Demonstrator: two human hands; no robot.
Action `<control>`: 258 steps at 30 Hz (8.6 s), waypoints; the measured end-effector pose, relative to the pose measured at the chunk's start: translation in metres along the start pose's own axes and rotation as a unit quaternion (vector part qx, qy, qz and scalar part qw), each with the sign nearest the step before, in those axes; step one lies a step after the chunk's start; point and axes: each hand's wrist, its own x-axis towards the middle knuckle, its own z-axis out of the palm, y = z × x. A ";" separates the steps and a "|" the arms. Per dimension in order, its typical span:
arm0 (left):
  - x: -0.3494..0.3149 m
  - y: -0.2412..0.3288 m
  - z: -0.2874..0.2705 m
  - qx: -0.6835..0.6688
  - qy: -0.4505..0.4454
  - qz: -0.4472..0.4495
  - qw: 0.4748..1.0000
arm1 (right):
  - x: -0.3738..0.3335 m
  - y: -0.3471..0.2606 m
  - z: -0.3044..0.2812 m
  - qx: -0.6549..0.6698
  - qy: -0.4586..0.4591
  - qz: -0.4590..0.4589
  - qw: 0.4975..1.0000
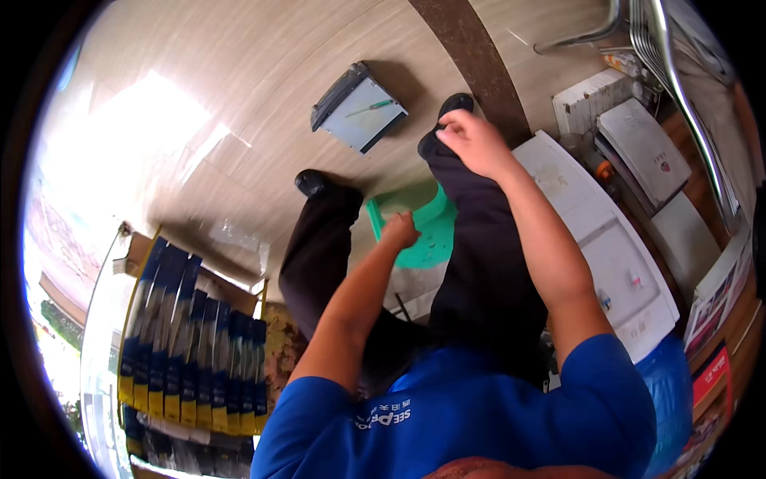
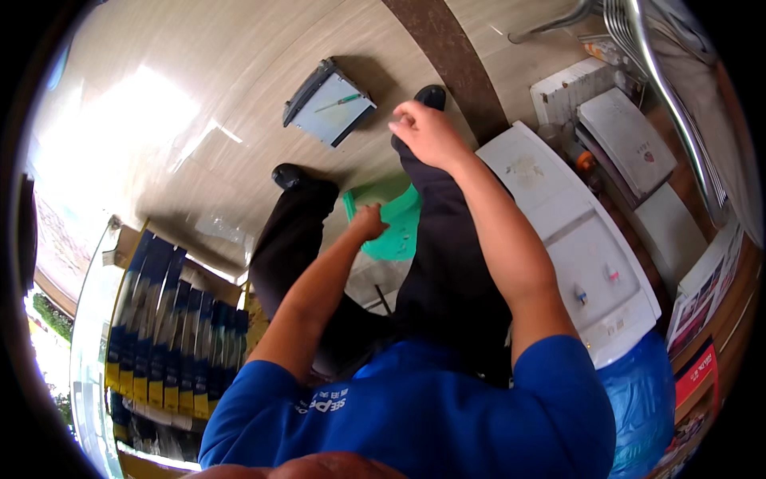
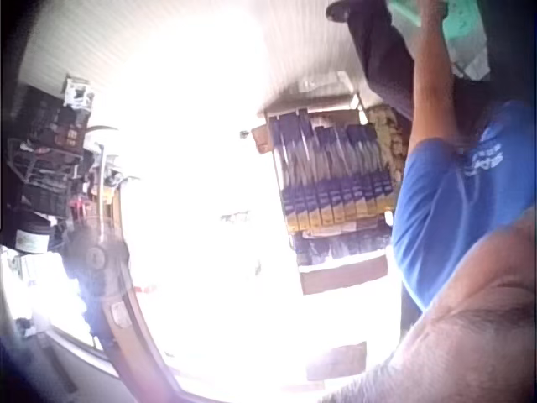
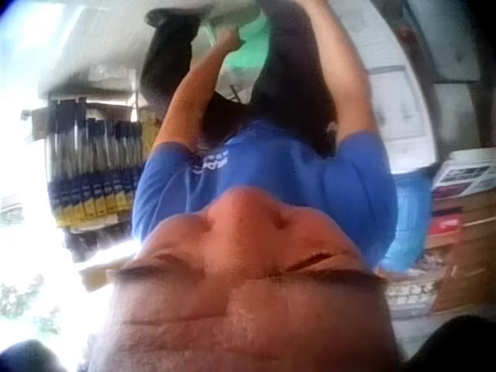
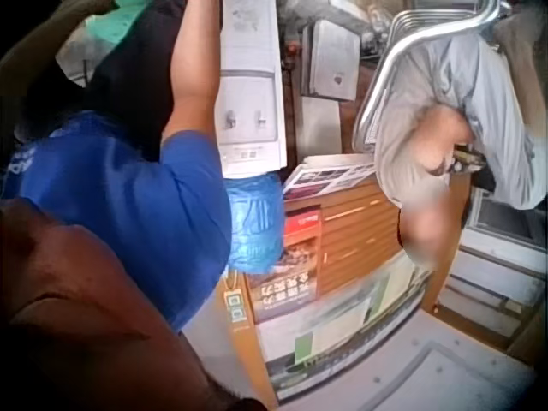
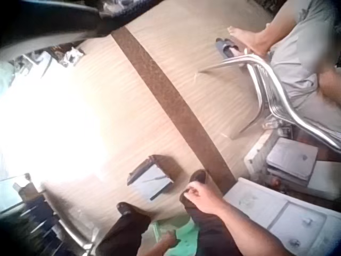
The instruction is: The person disassembles a car stereo unit by removing the metal casing and inspecting the internal circuit board.
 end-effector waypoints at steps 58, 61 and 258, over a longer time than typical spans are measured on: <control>-0.182 0.032 -0.174 0.154 0.541 0.137 0.815 | 0.147 0.108 0.175 -0.294 0.209 -0.287 0.888; -0.220 0.065 -0.162 0.102 0.594 0.256 0.756 | 0.171 0.141 0.156 -0.306 0.246 -0.245 0.886; -0.138 -0.022 -0.206 0.165 0.513 0.133 0.832 | 0.114 0.064 0.141 -0.171 0.017 -0.320 0.932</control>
